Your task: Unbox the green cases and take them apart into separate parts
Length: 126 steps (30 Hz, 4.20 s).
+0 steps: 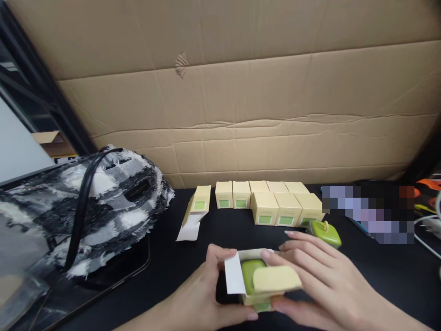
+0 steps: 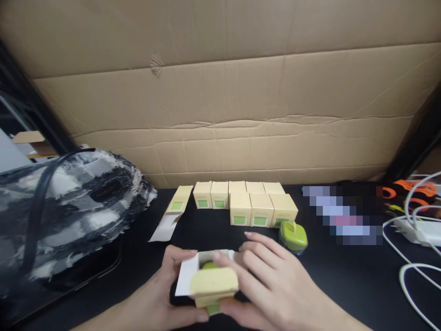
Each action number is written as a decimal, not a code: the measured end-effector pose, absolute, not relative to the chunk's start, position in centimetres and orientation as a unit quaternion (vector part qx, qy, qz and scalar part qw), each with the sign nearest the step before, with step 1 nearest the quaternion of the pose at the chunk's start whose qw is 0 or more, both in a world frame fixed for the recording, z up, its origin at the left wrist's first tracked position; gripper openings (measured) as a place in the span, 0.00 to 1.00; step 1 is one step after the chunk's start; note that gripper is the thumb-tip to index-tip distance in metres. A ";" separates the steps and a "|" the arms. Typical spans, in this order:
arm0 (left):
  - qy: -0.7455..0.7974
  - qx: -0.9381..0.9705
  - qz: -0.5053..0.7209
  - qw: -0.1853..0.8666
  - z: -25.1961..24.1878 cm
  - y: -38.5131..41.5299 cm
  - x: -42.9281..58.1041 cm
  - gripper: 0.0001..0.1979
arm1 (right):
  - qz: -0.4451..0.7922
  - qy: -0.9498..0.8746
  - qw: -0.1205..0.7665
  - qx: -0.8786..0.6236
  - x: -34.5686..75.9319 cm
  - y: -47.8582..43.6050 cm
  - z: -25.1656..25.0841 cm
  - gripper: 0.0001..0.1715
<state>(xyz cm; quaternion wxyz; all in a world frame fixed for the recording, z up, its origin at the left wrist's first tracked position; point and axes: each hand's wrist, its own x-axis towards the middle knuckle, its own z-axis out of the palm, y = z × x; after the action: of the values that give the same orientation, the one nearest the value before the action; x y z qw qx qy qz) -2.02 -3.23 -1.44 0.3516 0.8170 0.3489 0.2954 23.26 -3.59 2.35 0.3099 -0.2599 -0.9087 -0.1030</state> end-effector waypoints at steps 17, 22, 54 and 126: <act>0.411 0.654 0.327 0.544 0.2 -1.9 -2.0 0.28 | 0.552 -0.617 0.373 -0.420 22.0 -2.0 -0.7 0.15; 0.394 0.647 0.368 0.540 0.9 -0.8 -2.3 0.19 | 0.532 -0.629 0.343 -0.452 22.9 -1.5 -0.6 0.18; 0.357 0.462 0.432 0.688 1.8 -1.7 -1.5 0.19 | 0.096 -0.850 0.240 -0.459 25.8 -0.6 1.2 0.21; 0.263 0.923 0.278 0.036 0.2 -2.3 -1.9 0.17 | -0.101 -0.907 0.328 -0.244 22.3 -3.9 0.9 0.10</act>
<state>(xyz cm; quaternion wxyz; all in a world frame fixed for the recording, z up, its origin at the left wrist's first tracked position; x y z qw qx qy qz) -1.91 -2.35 0.17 0.0360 0.9233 0.2629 0.2778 22.33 -3.88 0.93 0.3281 -0.2442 -0.9069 -0.1012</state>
